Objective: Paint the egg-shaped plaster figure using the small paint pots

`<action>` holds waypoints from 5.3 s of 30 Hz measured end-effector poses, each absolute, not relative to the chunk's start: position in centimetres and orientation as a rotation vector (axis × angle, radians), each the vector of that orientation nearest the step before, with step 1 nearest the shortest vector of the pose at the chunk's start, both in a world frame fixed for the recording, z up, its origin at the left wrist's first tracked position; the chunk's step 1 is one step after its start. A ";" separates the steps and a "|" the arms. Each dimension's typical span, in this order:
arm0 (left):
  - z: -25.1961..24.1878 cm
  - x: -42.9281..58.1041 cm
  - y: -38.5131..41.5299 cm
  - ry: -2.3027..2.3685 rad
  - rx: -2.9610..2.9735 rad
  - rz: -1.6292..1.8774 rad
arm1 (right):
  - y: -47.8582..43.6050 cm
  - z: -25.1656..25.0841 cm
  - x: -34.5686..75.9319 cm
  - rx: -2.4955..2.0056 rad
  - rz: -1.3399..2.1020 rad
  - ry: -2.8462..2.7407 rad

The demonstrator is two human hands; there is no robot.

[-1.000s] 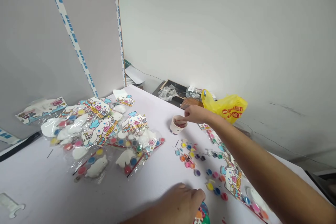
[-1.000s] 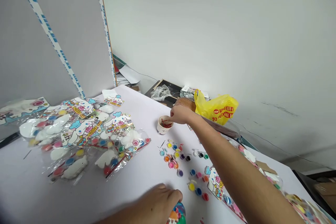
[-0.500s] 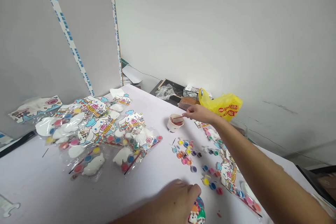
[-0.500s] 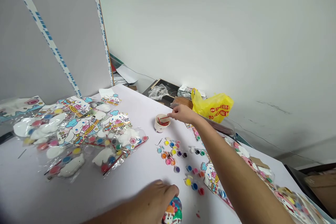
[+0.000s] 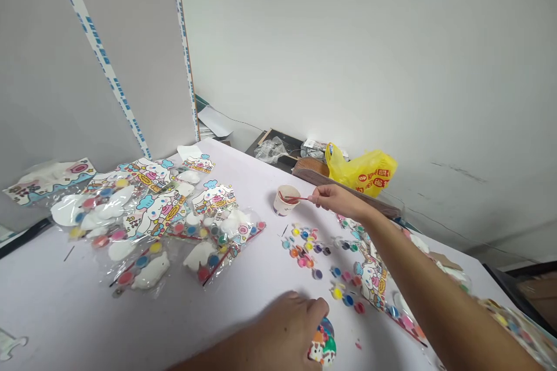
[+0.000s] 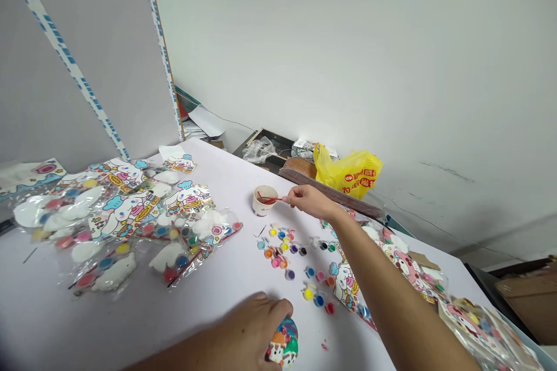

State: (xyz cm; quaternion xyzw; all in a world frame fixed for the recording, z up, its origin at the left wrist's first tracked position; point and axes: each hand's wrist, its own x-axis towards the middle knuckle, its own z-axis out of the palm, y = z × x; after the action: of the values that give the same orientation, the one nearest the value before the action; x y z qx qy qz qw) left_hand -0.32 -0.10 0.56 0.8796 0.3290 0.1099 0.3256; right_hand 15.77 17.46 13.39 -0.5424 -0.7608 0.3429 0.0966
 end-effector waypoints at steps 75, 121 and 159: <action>-1.8 0.3 0.7 0.954 2.158 -0.061 | 9.5 5.2 26.5 -1.767 0.408 -1.912; 2.7 -0.1 0.0 1.006 2.047 -0.010 | 6.9 3.6 26.7 -1.766 0.553 -1.558; 1.9 -0.3 -0.4 1.008 2.095 0.042 | 5.1 4.0 27.5 -1.719 0.626 -1.472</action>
State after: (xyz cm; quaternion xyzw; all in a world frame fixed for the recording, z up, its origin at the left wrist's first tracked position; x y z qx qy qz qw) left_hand -0.30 -0.40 1.89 0.8268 0.3981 0.0167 0.3970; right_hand 27.49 5.09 4.01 -0.6753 -0.5780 0.2461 0.3863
